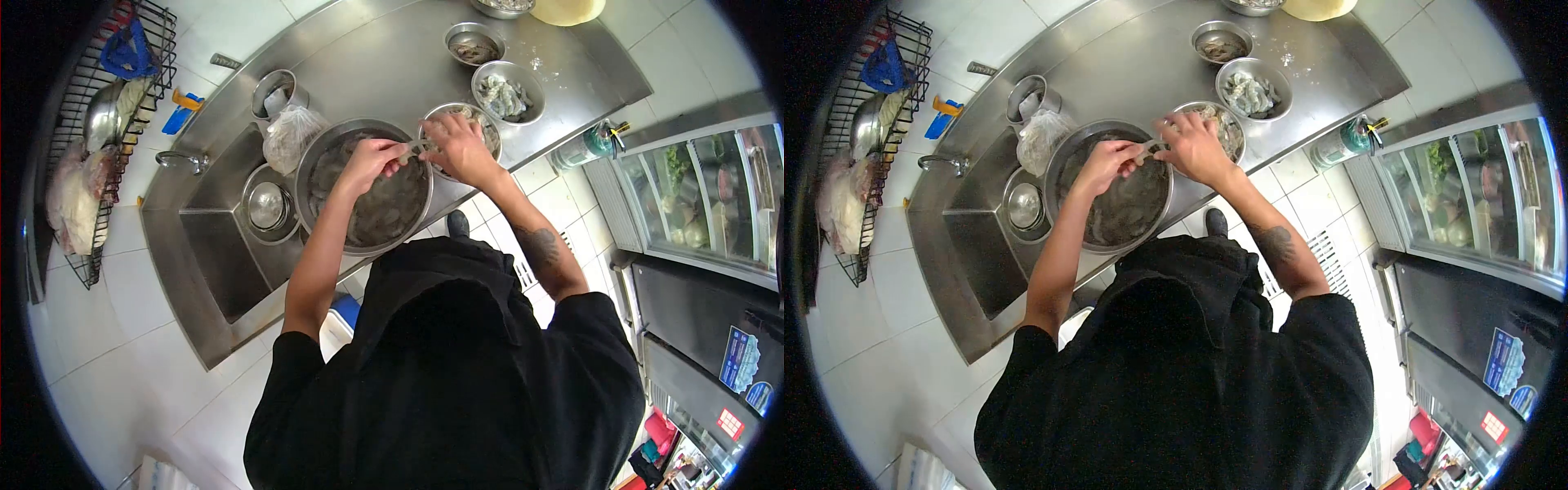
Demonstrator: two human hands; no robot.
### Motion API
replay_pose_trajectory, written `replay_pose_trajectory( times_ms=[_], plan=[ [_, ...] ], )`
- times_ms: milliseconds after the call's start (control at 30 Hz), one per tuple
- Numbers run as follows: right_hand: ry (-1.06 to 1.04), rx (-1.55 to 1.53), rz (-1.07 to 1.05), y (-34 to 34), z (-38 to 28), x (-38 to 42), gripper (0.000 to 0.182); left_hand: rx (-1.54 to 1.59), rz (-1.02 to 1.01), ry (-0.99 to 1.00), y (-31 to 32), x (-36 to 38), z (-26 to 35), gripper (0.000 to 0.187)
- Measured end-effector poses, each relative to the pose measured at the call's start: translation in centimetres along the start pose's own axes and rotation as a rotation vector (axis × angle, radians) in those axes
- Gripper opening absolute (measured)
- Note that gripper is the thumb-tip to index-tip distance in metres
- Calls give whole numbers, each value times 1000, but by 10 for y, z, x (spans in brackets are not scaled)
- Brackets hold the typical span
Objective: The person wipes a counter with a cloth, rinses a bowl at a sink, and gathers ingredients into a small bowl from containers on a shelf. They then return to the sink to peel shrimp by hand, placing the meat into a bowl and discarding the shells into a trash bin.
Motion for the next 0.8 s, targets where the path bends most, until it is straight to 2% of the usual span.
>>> replay_pose_trajectory(
  times_ms=[33, 67, 100, 133, 200, 267, 333, 400, 467, 600, 667, 733, 800],
  plan=[
    [-158, 77, -15, 0, -13, 0, 50, 128, -87, -57, 5, 0, -4, 23],
    [-316, 155, -30, 0, -25, 1, 45, 125, -88, -60, 4, 0, -6, 23],
    [-332, 230, -87, 2, -29, 1, 29, 231, -178, -88, 9, 1, -8, 23],
    [-333, 229, -87, 0, -29, -1, 29, 339, -266, -114, 16, 7, -2, 23],
    [-444, 335, -186, 4, -31, 0, 16, 268, -236, -105, 19, 19, 6, 24],
    [-479, 329, -218, -2, -32, -2, 14, 200, -199, -96, 21, 24, 8, 26],
    [-510, 323, -252, -3, -31, -3, 13, -104, -198, 287, 25, 27, 26, 31],
    [-468, 113, -374, 1, -25, -8, 14, -213, -190, 315, 27, 33, 35, 31],
    [-449, 67, -420, 2, -26, -11, 14, -741, 29, 449, 23, 41, 51, 25],
    [-440, -142, -479, 4, -23, -3, 16, -497, 34, 400, 4, 34, 35, 22],
    [-475, -348, -373, -2, -27, -2, 12, -254, -146, 324, 4, 32, 29, 21],
    [-498, -397, -299, -7, -31, -2, 14, -161, -160, 293, 2, 32, 32, 20],
    [-318, -611, -386, -9, -26, -4, 17, -79, -183, 267, 2, 35, 42, 20]
  ],
)
Point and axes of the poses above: each hand's wrist, its own x-axis away from the middle knuckle, its own y-axis out of the palm, z = x × y, the point moved 6 cm from there along -x, towards the middle knuckle
